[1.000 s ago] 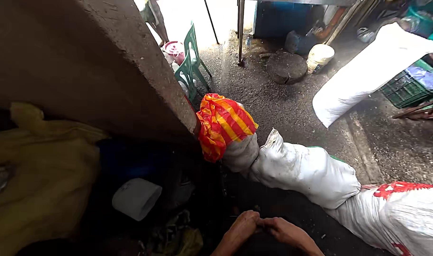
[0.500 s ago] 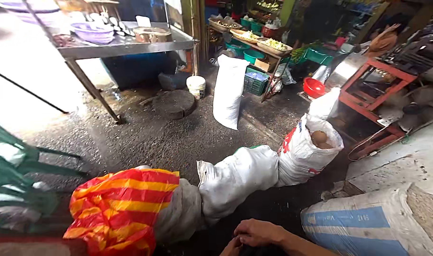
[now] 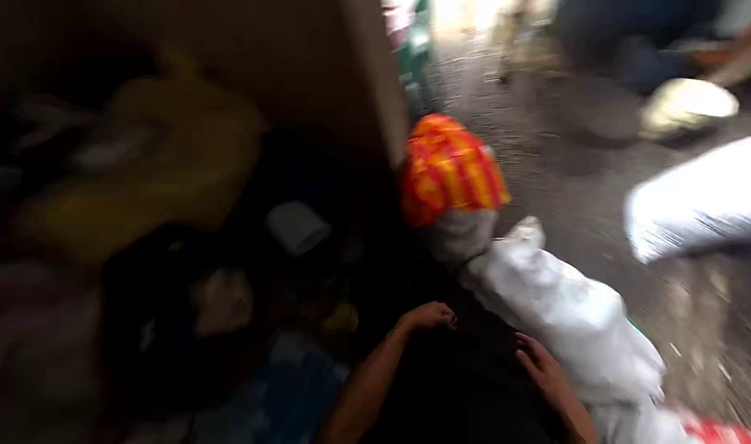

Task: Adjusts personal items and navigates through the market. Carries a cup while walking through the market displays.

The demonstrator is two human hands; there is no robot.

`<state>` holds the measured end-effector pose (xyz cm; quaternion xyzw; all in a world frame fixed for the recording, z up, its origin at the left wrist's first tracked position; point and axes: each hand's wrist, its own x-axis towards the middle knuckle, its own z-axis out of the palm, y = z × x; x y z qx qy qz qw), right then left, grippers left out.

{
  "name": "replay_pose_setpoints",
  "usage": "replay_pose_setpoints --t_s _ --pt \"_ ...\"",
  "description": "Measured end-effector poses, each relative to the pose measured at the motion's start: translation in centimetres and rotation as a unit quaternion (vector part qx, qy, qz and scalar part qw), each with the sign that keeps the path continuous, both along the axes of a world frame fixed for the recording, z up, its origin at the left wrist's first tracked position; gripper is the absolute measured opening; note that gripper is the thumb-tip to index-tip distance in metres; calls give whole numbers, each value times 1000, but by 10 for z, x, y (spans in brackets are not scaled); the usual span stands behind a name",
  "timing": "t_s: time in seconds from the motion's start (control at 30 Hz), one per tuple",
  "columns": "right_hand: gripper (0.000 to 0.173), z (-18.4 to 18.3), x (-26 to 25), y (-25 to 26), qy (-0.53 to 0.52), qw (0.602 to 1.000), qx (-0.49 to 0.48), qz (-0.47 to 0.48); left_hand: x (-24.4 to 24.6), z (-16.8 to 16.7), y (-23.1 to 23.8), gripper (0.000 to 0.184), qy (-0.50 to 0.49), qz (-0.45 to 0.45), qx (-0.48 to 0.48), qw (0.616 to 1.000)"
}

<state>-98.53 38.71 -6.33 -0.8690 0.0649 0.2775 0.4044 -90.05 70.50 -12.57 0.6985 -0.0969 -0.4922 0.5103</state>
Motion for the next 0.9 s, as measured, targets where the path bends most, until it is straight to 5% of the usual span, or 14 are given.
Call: replay_pose_setpoints --t_s 0.13,0.23,0.4,0.53,0.67,0.77,0.9 --pt "48 -3 39 11 26 988 3 152 -95 -10 67 30 78 222 -17 972" --pt "47 -9 82 25 48 961 -32 270 -151 -3 66 28 53 425 -14 903" --pt "51 20 159 68 29 938 -56 341 -207 -8 86 32 39 733 100 672" --pt "54 55 190 88 13 960 -60 273 -244 -15 131 48 51 814 237 528" --pt "56 42 197 91 44 938 -146 312 -298 1 207 66 26 845 428 319" --pt "58 33 193 95 92 917 -170 349 -332 -3 267 94 30 803 514 302" --pt "57 10 191 96 96 930 -140 325 -347 -24 322 110 81 770 508 378"
